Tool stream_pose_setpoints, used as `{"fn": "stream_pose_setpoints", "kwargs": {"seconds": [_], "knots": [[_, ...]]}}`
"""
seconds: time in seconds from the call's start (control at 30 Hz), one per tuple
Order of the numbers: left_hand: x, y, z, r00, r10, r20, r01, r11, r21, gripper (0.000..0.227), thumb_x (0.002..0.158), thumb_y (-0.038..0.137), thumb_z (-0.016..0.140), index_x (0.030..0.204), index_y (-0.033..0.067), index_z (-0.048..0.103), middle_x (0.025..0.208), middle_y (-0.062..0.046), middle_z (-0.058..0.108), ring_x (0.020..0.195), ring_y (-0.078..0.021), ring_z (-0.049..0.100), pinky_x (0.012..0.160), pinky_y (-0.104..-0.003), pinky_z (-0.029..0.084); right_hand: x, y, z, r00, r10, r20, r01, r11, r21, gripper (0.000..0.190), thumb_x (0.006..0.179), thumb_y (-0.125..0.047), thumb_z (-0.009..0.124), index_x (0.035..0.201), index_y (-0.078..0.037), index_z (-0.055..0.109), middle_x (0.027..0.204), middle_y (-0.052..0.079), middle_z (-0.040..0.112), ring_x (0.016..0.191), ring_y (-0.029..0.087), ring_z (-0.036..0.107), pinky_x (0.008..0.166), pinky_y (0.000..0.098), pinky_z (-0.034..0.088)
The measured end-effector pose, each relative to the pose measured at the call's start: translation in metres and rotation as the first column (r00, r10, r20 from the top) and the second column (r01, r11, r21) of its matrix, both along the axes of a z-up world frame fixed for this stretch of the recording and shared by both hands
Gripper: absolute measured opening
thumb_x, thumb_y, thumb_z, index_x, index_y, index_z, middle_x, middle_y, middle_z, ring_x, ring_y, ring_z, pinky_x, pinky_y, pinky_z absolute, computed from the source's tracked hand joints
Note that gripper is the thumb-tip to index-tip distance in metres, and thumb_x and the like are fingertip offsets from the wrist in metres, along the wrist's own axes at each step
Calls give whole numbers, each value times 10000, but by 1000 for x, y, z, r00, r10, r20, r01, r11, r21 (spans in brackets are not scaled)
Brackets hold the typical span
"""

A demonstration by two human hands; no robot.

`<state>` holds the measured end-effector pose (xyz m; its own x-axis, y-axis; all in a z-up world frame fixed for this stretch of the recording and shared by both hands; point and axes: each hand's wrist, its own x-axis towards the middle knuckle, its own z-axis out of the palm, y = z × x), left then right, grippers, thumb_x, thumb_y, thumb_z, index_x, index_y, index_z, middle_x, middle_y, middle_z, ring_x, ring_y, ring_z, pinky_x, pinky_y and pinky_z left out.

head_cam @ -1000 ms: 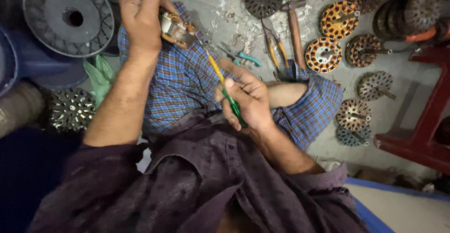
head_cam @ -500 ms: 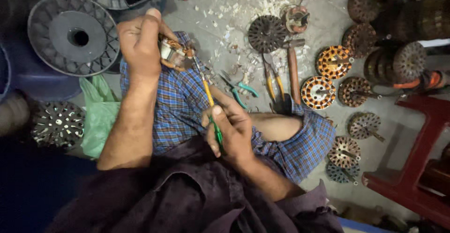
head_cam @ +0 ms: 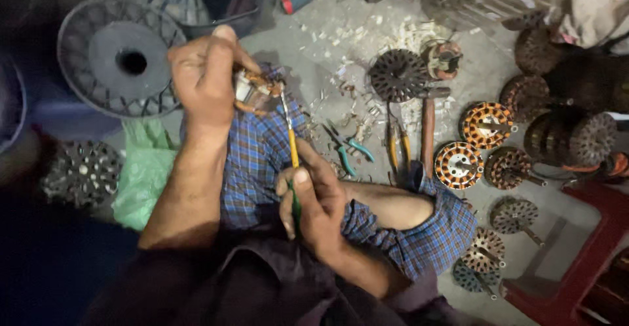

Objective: The person sits on the floor and uses pliers and a screwdriver to remove copper windings from a cylindrical electrical component. They repeatedly pull and cut the windings, placing the removed pieces into a nearby container.

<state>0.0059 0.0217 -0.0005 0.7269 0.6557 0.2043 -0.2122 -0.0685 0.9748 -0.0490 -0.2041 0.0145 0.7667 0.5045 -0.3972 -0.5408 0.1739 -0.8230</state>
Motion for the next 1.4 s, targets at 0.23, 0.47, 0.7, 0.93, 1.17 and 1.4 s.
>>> {"fn": "stream_pose_setpoints", "kwargs": {"seconds": [0.23, 0.47, 0.7, 0.93, 1.17, 1.4], "knots": [[-2, -4, 13, 981, -182, -66, 181, 983, -18, 375, 1068, 182, 553, 792, -31, 694, 726, -71, 682, 640, -113, 610, 616, -277, 460, 34, -36, 1, 963, 221, 156, -202, 971, -129, 537, 1068, -183, 582, 1571, -70, 431, 965, 109, 678, 586, 74, 538, 505, 205, 454], [7, -23, 14, 958, -283, -52, 233, 868, -438, 557, 1045, 446, 617, 709, 2, 651, 672, -80, 655, 597, -160, 595, 590, -306, 465, 88, -115, 59, 649, 561, 513, -275, 802, -530, 536, 943, -129, 758, 1443, -45, 586, 1179, 128, 726, 949, 116, 682, 797, 248, 572], [14, -56, 21, 892, -437, 117, 280, 332, -901, 545, 936, 629, 667, 836, 93, 643, 776, -86, 703, 663, -182, 674, 671, -350, 600, 67, -131, 89, 753, 487, 443, -58, 719, -693, 426, 989, -109, 684, 1406, -41, 629, 1106, 117, 762, 637, 107, 633, 574, 273, 546], [5, -85, 29, 859, -510, 45, 260, 360, -896, 324, 878, 408, 726, 945, 103, 640, 831, -35, 695, 726, -139, 708, 713, -349, 648, 55, -153, 88, 644, 533, 548, 42, 691, -722, 404, 995, -145, 665, 1379, -27, 618, 1179, 167, 745, 748, 188, 670, 672, 323, 557], [0, -101, 24, 854, -519, 6, 344, 558, -755, 335, 949, 379, 786, 894, 130, 568, 763, 11, 595, 605, -53, 523, 514, -240, 530, 45, -165, 87, 683, 541, 490, 18, 659, -752, 387, 1009, -183, 664, 1370, -45, 638, 1212, 156, 754, 808, 185, 759, 699, 314, 613], [-2, -107, 19, 881, -473, 26, 356, 624, -695, 340, 913, 309, 846, 930, 104, 575, 771, 24, 586, 592, -34, 459, 489, -210, 449, 34, -176, 68, 869, 318, 380, -16, 784, -620, 378, 994, -174, 666, 1347, -43, 640, 1078, 113, 788, 591, 114, 638, 518, 262, 539]]}}
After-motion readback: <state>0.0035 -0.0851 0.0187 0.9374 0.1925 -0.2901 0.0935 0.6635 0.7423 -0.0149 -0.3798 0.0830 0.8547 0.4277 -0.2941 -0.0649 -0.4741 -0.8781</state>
